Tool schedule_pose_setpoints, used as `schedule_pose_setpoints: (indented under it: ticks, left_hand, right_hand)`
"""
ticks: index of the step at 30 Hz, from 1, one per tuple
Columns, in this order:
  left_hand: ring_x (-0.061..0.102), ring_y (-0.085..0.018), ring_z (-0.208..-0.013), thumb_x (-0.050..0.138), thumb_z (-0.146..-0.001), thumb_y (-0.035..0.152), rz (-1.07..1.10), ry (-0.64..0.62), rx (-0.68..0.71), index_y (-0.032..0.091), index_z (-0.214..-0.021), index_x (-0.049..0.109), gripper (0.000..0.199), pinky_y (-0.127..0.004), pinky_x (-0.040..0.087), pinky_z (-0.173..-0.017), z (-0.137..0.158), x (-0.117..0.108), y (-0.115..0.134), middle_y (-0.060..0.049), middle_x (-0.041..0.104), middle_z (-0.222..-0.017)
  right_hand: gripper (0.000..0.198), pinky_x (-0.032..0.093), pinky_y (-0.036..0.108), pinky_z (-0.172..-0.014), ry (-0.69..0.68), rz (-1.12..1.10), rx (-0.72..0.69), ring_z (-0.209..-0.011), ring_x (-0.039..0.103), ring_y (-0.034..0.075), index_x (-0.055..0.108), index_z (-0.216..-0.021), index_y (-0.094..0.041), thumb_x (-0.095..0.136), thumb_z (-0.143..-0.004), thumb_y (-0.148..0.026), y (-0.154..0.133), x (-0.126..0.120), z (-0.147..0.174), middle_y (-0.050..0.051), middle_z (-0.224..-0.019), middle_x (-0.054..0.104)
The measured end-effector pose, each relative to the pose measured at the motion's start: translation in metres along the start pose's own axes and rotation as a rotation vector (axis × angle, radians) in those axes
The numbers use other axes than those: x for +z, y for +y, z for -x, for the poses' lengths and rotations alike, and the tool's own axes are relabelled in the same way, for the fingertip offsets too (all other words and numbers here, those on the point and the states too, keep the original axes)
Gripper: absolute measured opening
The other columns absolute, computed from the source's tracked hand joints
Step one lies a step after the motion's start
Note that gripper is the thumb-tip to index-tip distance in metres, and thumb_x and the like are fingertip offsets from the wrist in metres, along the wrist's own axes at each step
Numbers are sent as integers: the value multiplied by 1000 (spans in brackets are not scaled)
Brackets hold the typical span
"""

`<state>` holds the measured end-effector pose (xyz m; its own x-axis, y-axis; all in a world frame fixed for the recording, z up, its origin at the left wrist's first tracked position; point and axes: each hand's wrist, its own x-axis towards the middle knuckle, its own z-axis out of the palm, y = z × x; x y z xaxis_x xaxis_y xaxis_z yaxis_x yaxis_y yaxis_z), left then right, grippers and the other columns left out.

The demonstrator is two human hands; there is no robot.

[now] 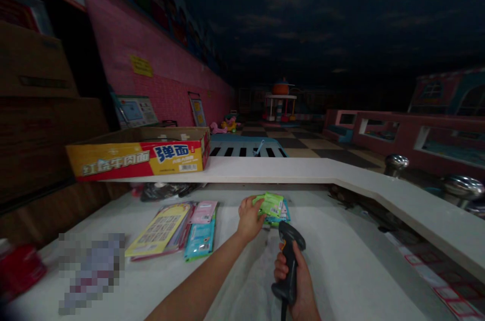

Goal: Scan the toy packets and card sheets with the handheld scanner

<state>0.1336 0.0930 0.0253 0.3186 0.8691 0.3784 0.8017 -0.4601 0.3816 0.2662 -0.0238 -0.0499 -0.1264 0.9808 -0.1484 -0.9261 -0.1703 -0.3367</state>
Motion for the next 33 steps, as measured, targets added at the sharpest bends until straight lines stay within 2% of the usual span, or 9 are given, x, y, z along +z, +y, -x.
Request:
schedule_pose_setpoints:
  ticks: [4,10,15,20,23,26,28,31,33]
  left_hand:
    - [41,-25,-122,53,-83,28,-113,27,-87,26,-122,59,39,-37,32,-101,4,-32,-28,-9,53,-128]
    - [47,-32,-114,41,-84,15,-433,50,-399,13,-105,66,33,-45,34,-94,11,-76,-99,-20,61,-110]
    - [49,-34,-117,47,-86,31,-478,-77,-432,14,-105,66,32,-51,27,-100,14,-84,-133,-20,65,-112]
    - [49,-34,-119,62,-78,37,-475,-42,-427,14,-110,61,39,-53,23,-105,11,-83,-135,-19,64,-114]
    - [48,-34,-119,71,-69,30,-383,14,-454,12,-120,55,56,-47,30,-102,6,-87,-132,-19,61,-118]
    - [55,-24,-111,69,-69,18,-207,76,-409,15,-131,47,66,-34,38,-96,1,-95,-129,-15,57,-123]
    - [59,-19,-102,63,-73,15,-35,112,-320,16,-122,55,51,-28,41,-91,4,-101,-127,-10,61,-116]
    - [60,-21,-89,57,-79,23,280,224,-196,15,-91,65,17,-31,46,-83,28,-100,-121,-6,65,-91]
    - [60,-21,-82,51,-84,34,477,352,-183,16,-88,63,23,-33,48,-77,56,-92,-116,-5,65,-83]
  right_hand:
    - [35,32,15,-37,19,-10,-18,-40,40,5,56,-84,-17,77,-70,-40,2,6,7,-8,-56,44]
    - [31,31,13,-37,57,-53,-52,-40,39,3,54,-86,-18,75,-73,-38,8,14,15,-8,-56,43]
    - [27,34,14,-36,73,-96,-60,-41,41,4,55,-86,-16,71,-77,-34,8,14,17,-7,-56,43]
    - [29,34,14,-36,56,-115,-53,-41,41,4,55,-89,-14,73,-76,-34,7,13,16,-7,-57,44]
    - [30,33,13,-37,50,-113,-58,-41,41,4,55,-89,-14,73,-76,-33,7,13,16,-7,-57,45]
    - [30,33,13,-37,46,-92,-65,-41,41,3,55,-89,-15,73,-75,-34,7,14,16,-8,-57,45]
    - [31,33,13,-37,51,-74,-67,-41,41,3,56,-90,-14,73,-75,-35,7,15,16,-7,-57,46]
    - [31,33,12,-37,63,-41,-71,-40,41,3,56,-89,-15,72,-76,-37,7,17,17,-7,-56,46]
    - [30,34,12,-37,63,-10,-83,-41,41,4,56,-89,-15,72,-77,-37,8,18,19,-7,-57,46]
